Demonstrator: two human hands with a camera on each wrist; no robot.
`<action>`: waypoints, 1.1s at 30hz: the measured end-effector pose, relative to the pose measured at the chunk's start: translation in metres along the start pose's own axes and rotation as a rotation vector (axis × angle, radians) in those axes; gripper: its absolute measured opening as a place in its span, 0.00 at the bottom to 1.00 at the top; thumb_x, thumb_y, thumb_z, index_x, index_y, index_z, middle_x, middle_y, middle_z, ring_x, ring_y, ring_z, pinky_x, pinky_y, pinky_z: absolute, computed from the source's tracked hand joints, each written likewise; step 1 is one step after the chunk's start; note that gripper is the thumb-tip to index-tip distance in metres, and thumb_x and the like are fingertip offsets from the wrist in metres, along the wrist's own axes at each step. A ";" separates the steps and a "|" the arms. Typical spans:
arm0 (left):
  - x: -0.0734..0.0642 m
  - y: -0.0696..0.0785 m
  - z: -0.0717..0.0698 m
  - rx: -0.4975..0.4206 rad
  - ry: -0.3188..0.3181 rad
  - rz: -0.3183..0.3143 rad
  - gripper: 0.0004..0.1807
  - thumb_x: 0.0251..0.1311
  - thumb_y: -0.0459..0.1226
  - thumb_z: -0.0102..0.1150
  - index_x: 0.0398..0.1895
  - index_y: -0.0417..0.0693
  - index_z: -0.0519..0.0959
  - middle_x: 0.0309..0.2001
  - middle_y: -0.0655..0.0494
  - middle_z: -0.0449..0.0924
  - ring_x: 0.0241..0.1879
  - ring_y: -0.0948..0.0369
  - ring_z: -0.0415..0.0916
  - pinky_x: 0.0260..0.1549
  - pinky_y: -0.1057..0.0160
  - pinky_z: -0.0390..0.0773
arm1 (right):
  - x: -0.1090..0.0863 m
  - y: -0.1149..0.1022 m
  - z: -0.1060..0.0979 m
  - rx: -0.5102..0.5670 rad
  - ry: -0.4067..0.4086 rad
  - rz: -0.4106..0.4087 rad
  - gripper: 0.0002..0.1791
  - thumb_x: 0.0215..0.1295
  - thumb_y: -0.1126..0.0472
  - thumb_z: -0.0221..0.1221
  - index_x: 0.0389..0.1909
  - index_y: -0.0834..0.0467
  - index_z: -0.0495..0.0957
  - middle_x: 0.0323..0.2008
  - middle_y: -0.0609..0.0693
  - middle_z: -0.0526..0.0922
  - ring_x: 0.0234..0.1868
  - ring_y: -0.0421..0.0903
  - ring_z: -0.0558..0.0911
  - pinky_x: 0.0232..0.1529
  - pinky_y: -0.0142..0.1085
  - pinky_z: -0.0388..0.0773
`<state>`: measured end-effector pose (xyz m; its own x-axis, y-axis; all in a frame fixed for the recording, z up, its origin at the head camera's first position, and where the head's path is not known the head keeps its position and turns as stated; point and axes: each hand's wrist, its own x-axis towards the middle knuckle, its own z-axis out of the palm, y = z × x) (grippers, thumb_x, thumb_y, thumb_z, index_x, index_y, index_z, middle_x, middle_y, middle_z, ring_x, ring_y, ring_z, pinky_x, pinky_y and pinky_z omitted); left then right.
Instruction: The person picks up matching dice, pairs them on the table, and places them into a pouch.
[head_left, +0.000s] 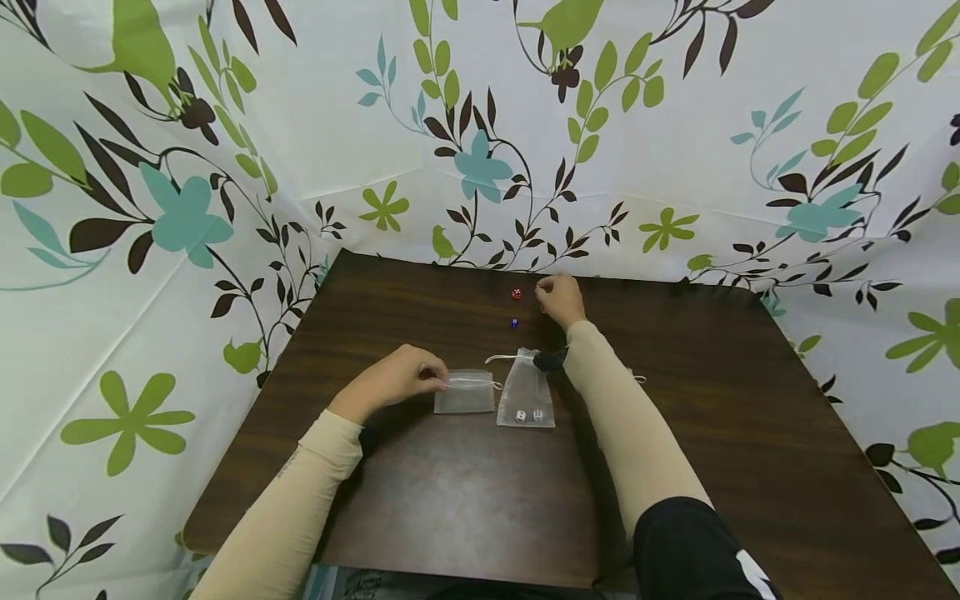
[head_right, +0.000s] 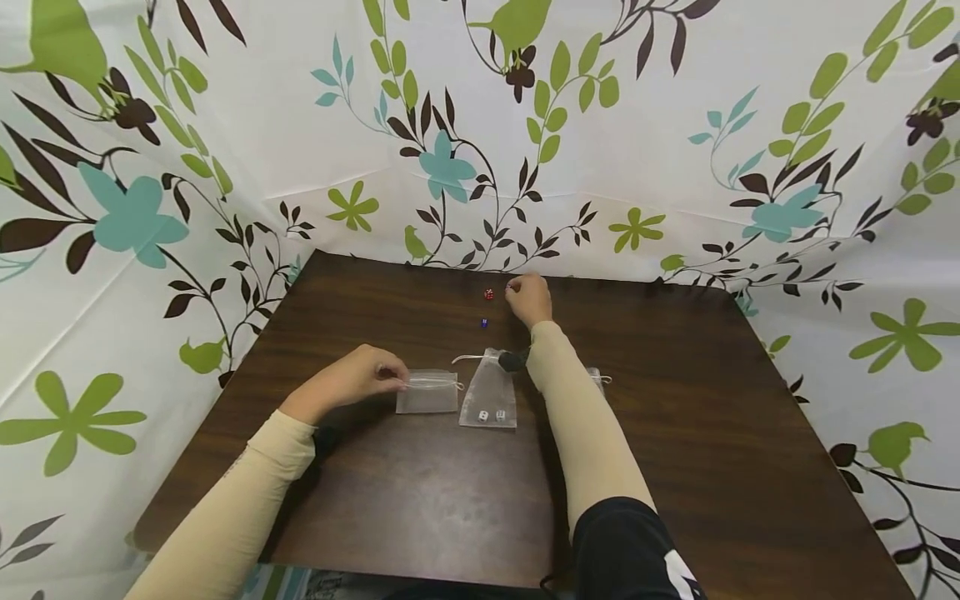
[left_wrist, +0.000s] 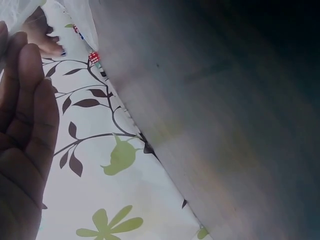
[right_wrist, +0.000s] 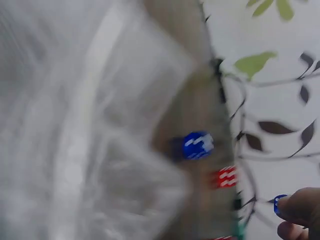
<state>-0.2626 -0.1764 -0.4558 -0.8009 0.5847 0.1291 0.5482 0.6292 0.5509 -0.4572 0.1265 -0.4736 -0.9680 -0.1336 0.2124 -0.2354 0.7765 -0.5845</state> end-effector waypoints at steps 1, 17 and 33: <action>0.000 0.001 0.000 0.003 -0.003 -0.005 0.02 0.59 0.38 0.65 0.34 0.50 0.85 0.33 0.65 0.83 0.32 0.69 0.77 0.34 0.66 0.77 | -0.003 -0.004 -0.004 0.014 -0.012 -0.024 0.13 0.67 0.59 0.57 0.45 0.62 0.84 0.54 0.59 0.77 0.57 0.56 0.73 0.61 0.50 0.66; -0.004 0.006 -0.002 -0.021 -0.009 0.006 0.03 0.58 0.38 0.66 0.31 0.49 0.84 0.31 0.65 0.82 0.29 0.70 0.75 0.30 0.67 0.76 | -0.039 0.005 0.019 -0.023 -0.252 -0.131 0.11 0.63 0.64 0.61 0.45 0.61 0.84 0.31 0.54 0.83 0.34 0.49 0.78 0.47 0.45 0.75; -0.009 0.007 -0.003 -0.022 0.021 0.056 0.03 0.56 0.38 0.67 0.29 0.49 0.84 0.30 0.65 0.82 0.28 0.70 0.74 0.29 0.68 0.75 | -0.041 -0.003 0.022 0.009 -0.259 -0.091 0.11 0.62 0.62 0.64 0.44 0.61 0.85 0.30 0.53 0.83 0.29 0.46 0.76 0.30 0.34 0.71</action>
<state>-0.2524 -0.1786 -0.4501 -0.7745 0.6072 0.1774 0.5867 0.5845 0.5605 -0.4189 0.1162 -0.4983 -0.9326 -0.3562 0.0576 -0.3219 0.7490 -0.5792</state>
